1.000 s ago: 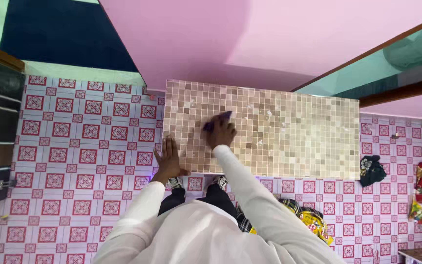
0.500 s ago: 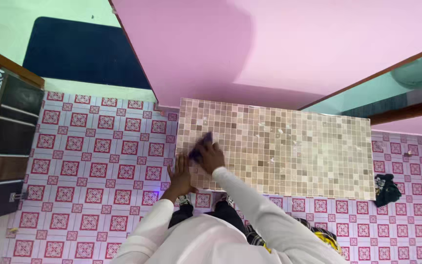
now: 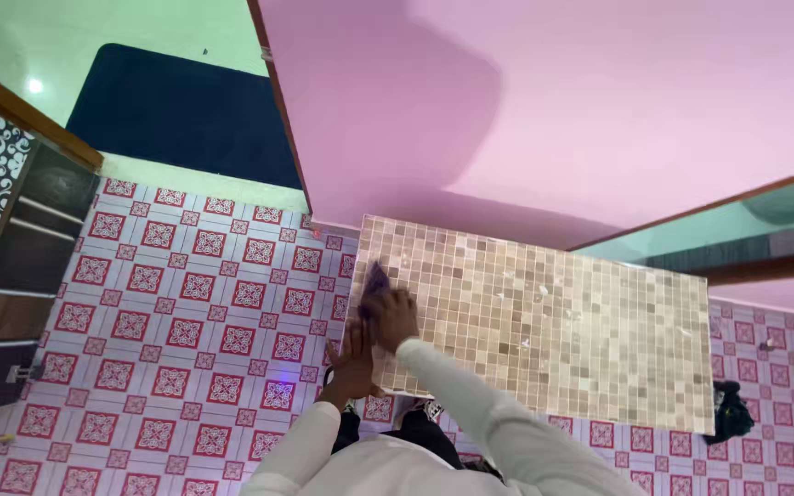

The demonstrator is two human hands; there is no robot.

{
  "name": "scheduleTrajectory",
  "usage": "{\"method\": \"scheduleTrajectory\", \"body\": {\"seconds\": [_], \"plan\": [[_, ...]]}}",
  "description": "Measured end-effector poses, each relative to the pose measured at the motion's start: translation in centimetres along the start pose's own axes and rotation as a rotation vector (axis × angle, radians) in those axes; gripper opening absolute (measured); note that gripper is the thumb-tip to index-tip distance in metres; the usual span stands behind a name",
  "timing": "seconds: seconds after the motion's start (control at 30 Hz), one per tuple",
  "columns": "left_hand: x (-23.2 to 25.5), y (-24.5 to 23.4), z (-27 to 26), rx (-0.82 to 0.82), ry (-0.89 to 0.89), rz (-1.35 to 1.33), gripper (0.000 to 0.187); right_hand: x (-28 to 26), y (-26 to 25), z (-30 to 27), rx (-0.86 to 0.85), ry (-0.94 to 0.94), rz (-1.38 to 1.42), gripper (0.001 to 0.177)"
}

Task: The person wipes the tops and undersides of several shelves and a wall-mounted ledge using a cloth by hand, moving around the room to reach different surfaces.

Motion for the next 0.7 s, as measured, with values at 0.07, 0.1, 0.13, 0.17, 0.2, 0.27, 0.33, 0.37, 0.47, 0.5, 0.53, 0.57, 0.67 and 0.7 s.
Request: {"method": "scheduleTrajectory", "body": {"seconds": [0.07, 0.1, 0.13, 0.17, 0.2, 0.27, 0.33, 0.37, 0.47, 0.5, 0.53, 0.57, 0.67, 0.7], "plan": [[-0.3, 0.8, 0.3, -0.015, 0.009, 0.047, 0.164, -0.5, -0.3, -0.9, -0.006, -0.047, 0.055, 0.038], [-0.3, 0.9, 0.8, -0.019, 0.014, 0.072, 0.163, -0.4, -0.5, -0.8, -0.006, -0.071, 0.082, 0.041], [-0.2, 0.7, 0.8, 0.013, 0.017, 0.047, 0.165, 0.5, -0.5, 0.4, -0.003, -0.038, 0.061, 0.039], [-0.3, 0.6, 0.2, 0.046, 0.019, 0.026, 0.166, 1.3, -0.5, 2.5, 0.002, -0.004, 0.042, 0.037], [-0.2, 0.2, -0.1, 0.079, 0.022, 0.004, 0.168, 2.2, -0.6, 4.6, 0.007, 0.029, 0.024, 0.035], [-0.2, 0.1, 0.1, 0.037, -0.018, 0.0, 0.167, 5.0, -1.3, 9.5, 0.087, 0.182, 0.036, 0.038], [-0.1, -0.3, 0.4, 0.032, -0.024, -0.008, 0.167, 7.6, -2.6, 12.7, 0.198, 0.232, -0.014, 0.048], [-0.2, -0.4, 0.1, 0.044, -0.017, -0.016, 0.167, 9.2, -2.7, 13.3, 0.175, 0.278, -0.006, 0.046], [-0.2, -0.5, -0.1, -0.009, -0.051, -0.05, 0.169, 14.9, -3.6, 12.6, 0.157, 0.458, 0.04, 0.042], [-0.1, -0.5, 0.0, -0.045, -0.066, -0.061, 0.169, 17.3, -4.2, 10.8, 0.181, 0.55, 0.069, 0.041], [0.0, -0.8, 0.1, -0.041, -0.06, -0.053, 0.168, 19.4, -5.9, 8.6, 0.319, 0.523, 0.003, 0.036], [0.1, -0.8, 0.1, -0.041, -0.053, -0.049, 0.167, 21.3, -7.6, 5.9, 0.452, 0.494, -0.067, 0.032], [0.4, -1.0, 0.1, -0.076, -0.07, -0.021, 0.168, 28.2, -10.3, -2.8, 0.454, 0.699, -0.009, 0.037], [0.4, -0.8, 0.1, -0.102, -0.083, -0.01, 0.169, 30.0, -10.6, -5.7, 0.407, 0.831, -0.089, 0.041]]}}
Point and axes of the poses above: each hand's wrist, its own z-axis towards the middle knuckle, its own y-axis out of the palm, x = y × z, the point moved 7 cm from there along z, towards the middle knuckle, and after that the axes turned 5 degrees about x, right-handed, at the moved point
